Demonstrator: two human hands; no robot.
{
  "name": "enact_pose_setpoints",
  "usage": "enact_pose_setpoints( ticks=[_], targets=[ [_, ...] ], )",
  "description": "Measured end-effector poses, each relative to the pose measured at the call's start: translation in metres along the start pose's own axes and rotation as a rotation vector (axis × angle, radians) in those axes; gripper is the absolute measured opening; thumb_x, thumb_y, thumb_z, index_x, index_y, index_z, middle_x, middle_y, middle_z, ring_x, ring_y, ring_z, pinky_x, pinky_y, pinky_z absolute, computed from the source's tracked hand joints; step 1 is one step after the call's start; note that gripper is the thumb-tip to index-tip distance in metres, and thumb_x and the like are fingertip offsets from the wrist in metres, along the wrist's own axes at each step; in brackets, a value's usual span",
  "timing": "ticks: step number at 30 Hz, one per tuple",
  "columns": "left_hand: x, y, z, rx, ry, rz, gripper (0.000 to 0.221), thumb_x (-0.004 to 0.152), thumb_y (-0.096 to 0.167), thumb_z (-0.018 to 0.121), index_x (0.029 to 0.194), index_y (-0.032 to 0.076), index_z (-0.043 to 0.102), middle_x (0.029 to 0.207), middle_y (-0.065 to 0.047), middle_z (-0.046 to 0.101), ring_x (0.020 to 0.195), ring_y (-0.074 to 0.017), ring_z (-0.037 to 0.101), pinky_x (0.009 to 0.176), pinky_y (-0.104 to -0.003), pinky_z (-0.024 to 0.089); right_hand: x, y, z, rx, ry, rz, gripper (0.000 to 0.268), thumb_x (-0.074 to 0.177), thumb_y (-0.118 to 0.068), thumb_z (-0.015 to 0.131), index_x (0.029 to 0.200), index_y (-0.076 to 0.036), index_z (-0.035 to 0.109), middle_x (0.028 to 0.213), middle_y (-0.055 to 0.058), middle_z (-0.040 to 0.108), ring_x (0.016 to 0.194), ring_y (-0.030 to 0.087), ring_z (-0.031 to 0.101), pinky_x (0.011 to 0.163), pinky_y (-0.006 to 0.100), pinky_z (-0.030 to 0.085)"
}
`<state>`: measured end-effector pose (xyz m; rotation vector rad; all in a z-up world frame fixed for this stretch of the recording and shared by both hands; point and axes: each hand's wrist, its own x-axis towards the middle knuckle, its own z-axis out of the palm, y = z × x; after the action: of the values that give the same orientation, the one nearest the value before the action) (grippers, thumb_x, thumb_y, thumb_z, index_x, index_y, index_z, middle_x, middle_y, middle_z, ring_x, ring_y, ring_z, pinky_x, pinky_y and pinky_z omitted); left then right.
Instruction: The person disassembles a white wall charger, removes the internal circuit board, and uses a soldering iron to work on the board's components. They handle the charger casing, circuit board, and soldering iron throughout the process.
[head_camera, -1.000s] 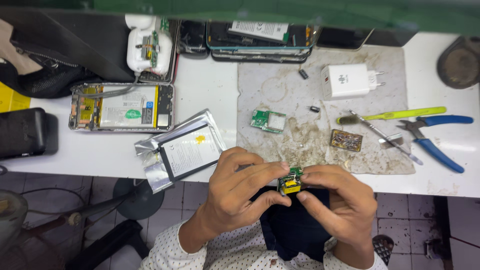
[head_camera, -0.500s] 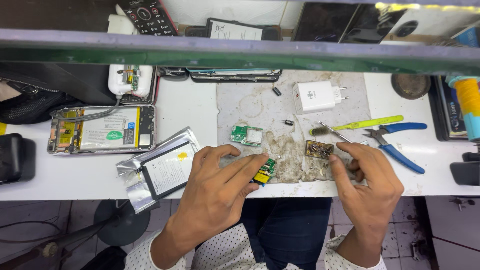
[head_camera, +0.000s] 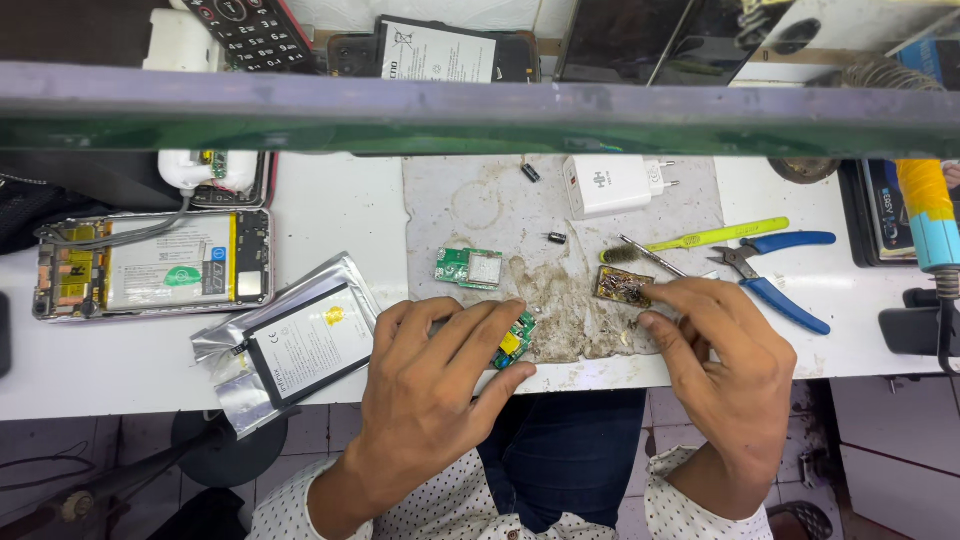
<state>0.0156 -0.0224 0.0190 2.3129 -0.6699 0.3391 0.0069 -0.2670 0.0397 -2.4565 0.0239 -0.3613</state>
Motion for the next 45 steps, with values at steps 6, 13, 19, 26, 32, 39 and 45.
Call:
enact_pose_setpoints(
  ticks=[6,13,19,26,32,39,45],
  targets=[
    [-0.005,-0.005,-0.002,-0.110,0.005,-0.008,0.048,0.084,0.020,0.081,0.128,0.006,0.068,0.120,-0.005,0.076,0.099,-0.0220,0.064,0.094,-0.039,0.044,-0.008,0.001,-0.005,-0.092,-0.174,-0.183,0.019,0.079,-0.006,0.080,0.098,-0.008,0.077,0.090,0.007,0.072,0.073,0.019,0.070,0.061,0.031,0.054],
    [-0.015,-0.006,-0.014,-0.396,0.176,-0.177,0.047,0.089,0.017,0.081,0.131,0.006,0.064,0.126,-0.007,0.073,0.113,-0.0247,0.066,0.097,-0.033,0.055,-0.007,0.002,-0.001,-0.055,-0.145,-0.153,0.013,0.083,-0.006,0.078,0.093,-0.002,0.072,0.090,0.007,0.071,0.075,0.019,0.070,0.064,0.031,0.055],
    [-0.014,-0.005,-0.025,-0.207,0.031,-0.071,0.048,0.082,0.011,0.080,0.128,0.007,0.067,0.122,-0.005,0.074,0.107,-0.0252,0.064,0.095,-0.039,0.047,-0.005,-0.002,0.006,-0.081,-0.116,-0.164,0.019,0.083,-0.010,0.080,0.099,-0.003,0.073,0.092,0.008,0.072,0.074,0.017,0.069,0.061,0.029,0.053],
    [-0.004,-0.005,-0.013,-0.114,-0.048,-0.008,0.049,0.084,0.014,0.077,0.131,0.009,0.064,0.121,-0.004,0.074,0.107,-0.0238,0.064,0.095,-0.041,0.042,-0.001,-0.002,0.019,-0.003,-0.035,-0.081,0.026,0.083,-0.010,0.082,0.108,-0.004,0.076,0.080,0.006,0.068,0.055,0.012,0.057,0.048,0.027,0.041],
    [0.000,-0.007,-0.019,-0.159,-0.098,-0.045,0.055,0.083,0.021,0.080,0.134,0.007,0.062,0.119,-0.008,0.073,0.108,-0.0256,0.063,0.096,-0.040,0.043,0.001,-0.009,0.025,0.019,0.142,-0.108,0.017,0.087,-0.005,0.082,0.103,-0.004,0.076,0.086,0.007,0.070,0.064,0.014,0.061,0.055,0.028,0.045],
    [-0.002,-0.006,-0.013,-0.138,-0.096,-0.066,0.057,0.083,0.025,0.082,0.134,0.008,0.063,0.116,-0.009,0.074,0.109,-0.0267,0.063,0.095,-0.041,0.042,0.019,-0.018,0.024,-0.160,0.125,-0.276,0.021,0.087,-0.007,0.079,0.108,-0.007,0.075,0.097,0.007,0.070,0.088,0.025,0.066,0.077,0.037,0.053],
    [-0.007,-0.005,-0.013,-0.143,-0.074,-0.097,0.056,0.082,0.024,0.082,0.133,0.009,0.064,0.113,-0.009,0.074,0.111,-0.0269,0.064,0.098,-0.041,0.042,0.038,-0.029,0.034,-0.315,0.039,-0.355,0.023,0.091,-0.012,0.074,0.114,-0.013,0.075,0.089,0.003,0.065,0.081,0.023,0.063,0.067,0.037,0.053]
  ],
)
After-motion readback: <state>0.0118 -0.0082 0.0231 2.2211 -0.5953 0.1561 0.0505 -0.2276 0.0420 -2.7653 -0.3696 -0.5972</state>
